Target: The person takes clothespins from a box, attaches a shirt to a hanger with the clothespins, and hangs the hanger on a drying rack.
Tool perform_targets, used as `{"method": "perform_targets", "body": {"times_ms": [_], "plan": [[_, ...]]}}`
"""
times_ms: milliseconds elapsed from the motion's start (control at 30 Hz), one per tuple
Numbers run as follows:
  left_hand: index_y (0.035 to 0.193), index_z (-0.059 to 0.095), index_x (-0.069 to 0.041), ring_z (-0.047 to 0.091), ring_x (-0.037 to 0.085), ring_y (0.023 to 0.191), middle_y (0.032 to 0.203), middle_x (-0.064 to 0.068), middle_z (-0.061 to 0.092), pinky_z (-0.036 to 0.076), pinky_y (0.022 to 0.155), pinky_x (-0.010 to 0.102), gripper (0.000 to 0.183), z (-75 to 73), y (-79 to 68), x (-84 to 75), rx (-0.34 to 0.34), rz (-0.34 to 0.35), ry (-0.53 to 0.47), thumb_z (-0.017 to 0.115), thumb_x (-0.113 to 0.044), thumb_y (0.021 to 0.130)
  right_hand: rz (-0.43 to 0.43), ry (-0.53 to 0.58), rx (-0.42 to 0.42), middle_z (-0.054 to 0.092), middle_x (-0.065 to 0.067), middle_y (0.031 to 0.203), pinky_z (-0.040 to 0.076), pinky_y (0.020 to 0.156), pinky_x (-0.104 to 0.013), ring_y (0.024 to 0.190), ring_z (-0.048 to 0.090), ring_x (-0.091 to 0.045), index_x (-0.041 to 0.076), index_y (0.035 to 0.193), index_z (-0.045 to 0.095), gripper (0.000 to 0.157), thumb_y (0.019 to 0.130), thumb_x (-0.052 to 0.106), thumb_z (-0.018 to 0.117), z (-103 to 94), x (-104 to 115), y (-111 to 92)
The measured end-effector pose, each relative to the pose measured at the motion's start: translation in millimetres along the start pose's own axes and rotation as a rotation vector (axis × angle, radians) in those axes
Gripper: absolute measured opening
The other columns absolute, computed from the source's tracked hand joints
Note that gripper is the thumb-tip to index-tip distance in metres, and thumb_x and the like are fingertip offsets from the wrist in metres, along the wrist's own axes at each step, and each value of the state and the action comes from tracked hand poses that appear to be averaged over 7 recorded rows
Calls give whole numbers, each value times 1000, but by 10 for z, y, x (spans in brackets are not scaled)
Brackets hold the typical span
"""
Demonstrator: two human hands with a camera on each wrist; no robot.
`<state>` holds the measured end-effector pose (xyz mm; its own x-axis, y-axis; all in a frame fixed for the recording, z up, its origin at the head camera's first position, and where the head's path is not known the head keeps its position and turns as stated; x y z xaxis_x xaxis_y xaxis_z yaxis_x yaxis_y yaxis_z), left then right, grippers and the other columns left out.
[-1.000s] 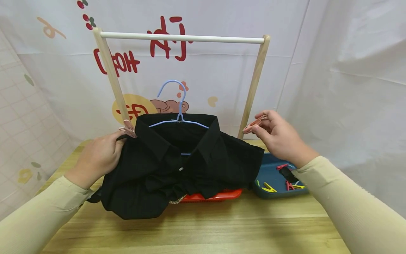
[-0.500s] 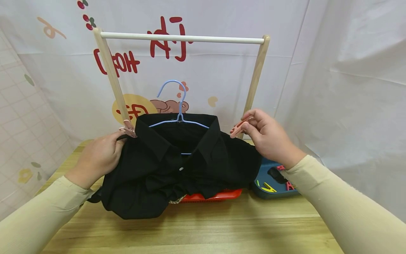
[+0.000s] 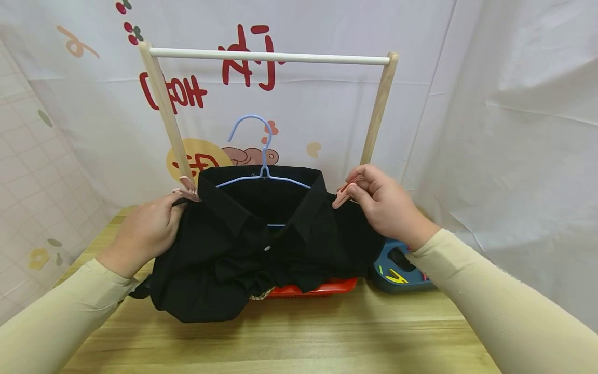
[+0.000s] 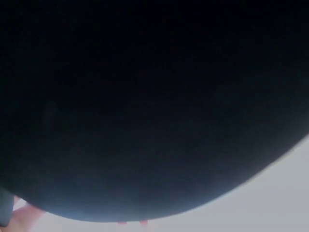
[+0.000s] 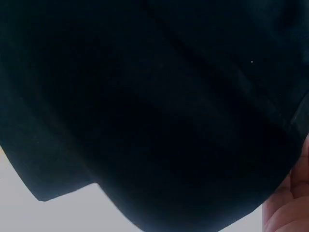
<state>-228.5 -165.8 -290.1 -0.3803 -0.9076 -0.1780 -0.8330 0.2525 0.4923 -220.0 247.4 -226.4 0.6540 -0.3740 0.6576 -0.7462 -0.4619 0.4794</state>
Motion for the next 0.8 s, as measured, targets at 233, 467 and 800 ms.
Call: {"method": "perform_targets", "body": {"times_ms": [233,467,800], "plan": [[106,57,-11,61,26,67,83,11,65,48,57,43,25,-13,7,0,1,-2,-1,41,-28,98,-8,-43,1,70,-11,92,49,86,-17,85,69,-14,0,107,46,13,94,0,46,28,18,23],[104,58,-11,57,23,62,75,8,63,46,53,39,23,-24,3,-8,7,-3,-1,43,-28,98,14,-100,10,70,-8,94,47,85,-13,88,68,-10,2,109,45,16,94,2,49,29,7,14],[111,59,-12,60,25,67,87,11,67,49,57,42,27,-25,-1,-12,16,-13,-9,42,-28,98,31,-101,30,70,-7,97,45,86,-12,92,67,-8,5,113,40,23,93,4,51,36,-16,1]]}}
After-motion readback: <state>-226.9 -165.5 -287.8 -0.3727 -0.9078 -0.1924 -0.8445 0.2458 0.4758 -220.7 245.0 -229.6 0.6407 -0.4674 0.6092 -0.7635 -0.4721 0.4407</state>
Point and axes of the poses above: each hand's wrist, its own y-axis towards the middle knuckle, its own z-axis out of the palm, x = y × z, the point moved 2 cm from there along y, towards the middle knuckle
